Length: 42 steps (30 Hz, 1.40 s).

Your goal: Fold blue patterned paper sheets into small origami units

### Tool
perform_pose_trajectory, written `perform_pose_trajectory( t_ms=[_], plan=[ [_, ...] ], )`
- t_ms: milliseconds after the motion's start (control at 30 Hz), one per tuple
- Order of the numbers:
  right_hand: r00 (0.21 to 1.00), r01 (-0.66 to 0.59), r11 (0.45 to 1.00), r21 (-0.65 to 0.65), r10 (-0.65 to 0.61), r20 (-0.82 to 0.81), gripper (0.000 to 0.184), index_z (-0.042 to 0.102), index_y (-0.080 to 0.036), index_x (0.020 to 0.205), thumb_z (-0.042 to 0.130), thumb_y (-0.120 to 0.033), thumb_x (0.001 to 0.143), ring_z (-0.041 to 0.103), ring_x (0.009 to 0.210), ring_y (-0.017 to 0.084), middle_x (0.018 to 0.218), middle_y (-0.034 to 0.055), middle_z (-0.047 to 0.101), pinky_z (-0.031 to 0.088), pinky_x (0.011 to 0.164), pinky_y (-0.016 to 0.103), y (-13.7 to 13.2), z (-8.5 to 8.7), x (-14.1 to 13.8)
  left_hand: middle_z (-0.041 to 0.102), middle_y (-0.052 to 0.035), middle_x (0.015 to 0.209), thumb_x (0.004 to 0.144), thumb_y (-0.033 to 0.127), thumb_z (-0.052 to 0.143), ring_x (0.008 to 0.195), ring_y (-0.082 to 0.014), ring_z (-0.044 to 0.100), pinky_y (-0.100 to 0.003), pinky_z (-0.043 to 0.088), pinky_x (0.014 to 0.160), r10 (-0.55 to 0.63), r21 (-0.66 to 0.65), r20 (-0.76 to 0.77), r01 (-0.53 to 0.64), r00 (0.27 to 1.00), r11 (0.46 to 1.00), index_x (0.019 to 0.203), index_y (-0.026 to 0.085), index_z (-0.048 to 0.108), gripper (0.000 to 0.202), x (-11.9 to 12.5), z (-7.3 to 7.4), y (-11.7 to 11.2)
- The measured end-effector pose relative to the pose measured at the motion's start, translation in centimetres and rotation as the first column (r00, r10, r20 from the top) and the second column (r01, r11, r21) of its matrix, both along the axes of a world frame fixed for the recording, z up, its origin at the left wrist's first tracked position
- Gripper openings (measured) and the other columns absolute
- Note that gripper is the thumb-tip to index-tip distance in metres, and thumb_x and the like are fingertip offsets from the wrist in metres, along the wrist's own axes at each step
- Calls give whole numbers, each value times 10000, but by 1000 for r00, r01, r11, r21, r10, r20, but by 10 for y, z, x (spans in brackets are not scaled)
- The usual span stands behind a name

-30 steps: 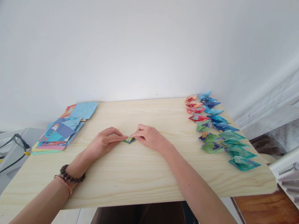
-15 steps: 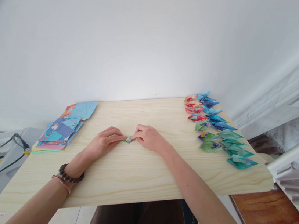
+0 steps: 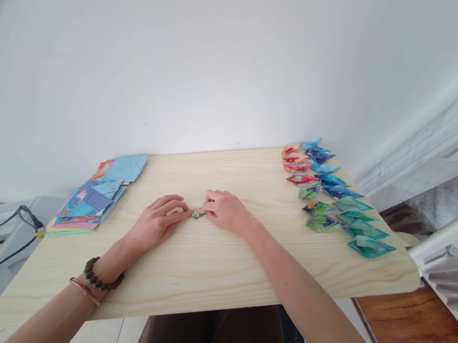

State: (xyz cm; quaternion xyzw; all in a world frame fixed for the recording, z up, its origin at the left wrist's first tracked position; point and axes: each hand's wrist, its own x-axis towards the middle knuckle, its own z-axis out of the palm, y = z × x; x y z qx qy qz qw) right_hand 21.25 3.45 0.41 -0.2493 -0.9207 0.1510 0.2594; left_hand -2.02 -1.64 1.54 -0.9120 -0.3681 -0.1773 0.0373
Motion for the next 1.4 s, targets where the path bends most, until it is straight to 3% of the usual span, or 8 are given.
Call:
perform_pose_trajectory(
  t_ms=[333,567,833,1000,1133,1300,1400],
  plan=[
    [989,115,982,-150,-128,-79,194,707,-185,825,542,-99,770,540,753,133,831,29,575,403,762,277,-3,0,-6,596,-35,1163,771,-36,443,1280,-277,381,-472,382,1026,39,5,-88,-39,995,999,1325,273,470,635,-1,-3,-12],
    [981,152,964,-220,-174,-87,160,696,-181,784,540,-149,804,539,713,112,795,19,599,397,686,236,-1,4,-10,543,-37,1244,744,-39,424,1311,-277,348,-472,370,1054,65,-72,-120,-74,991,995,1343,274,453,676,0,-2,-17],
    [965,227,939,-258,-253,-74,75,629,-177,703,607,-214,765,530,736,135,752,15,624,373,724,266,0,2,-21,499,-40,1312,704,-56,392,1329,-275,334,-460,392,1051,74,-129,-148,-94,986,987,1344,261,450,716,1,2,-23],
    [953,263,906,-331,-298,-60,95,606,-197,823,641,-217,737,536,718,127,731,-14,631,362,693,254,3,1,-25,500,-67,1292,688,-65,386,1325,-275,337,-457,408,1038,79,-127,-121,-94,990,987,1332,235,461,715,5,3,-24],
    [957,242,875,-419,-285,-44,167,597,-206,870,665,-212,718,534,656,102,712,-40,629,348,618,219,7,2,-27,474,-69,1323,720,-46,396,1348,-287,291,-475,405,1039,79,-112,-102,-90,992,990,1322,238,471,669,6,2,-24],
    [976,151,856,-494,-209,-65,112,622,-185,845,651,-202,737,511,622,80,704,-41,598,354,585,196,13,2,-19,513,-86,1309,729,-51,403,1279,-276,403,-493,400,1044,96,-83,-88,-103,992,991,1305,211,491,639,8,0,-28],
    [982,101,852,-513,-168,-86,111,631,-175,876,614,-182,766,487,608,80,697,-38,561,369,575,193,15,1,-12,509,-84,1325,720,-58,396,1292,-272,395,-489,389,1057,108,-87,-95,-116,990,989,1313,206,486,656,8,-2,-30]
  ],
)
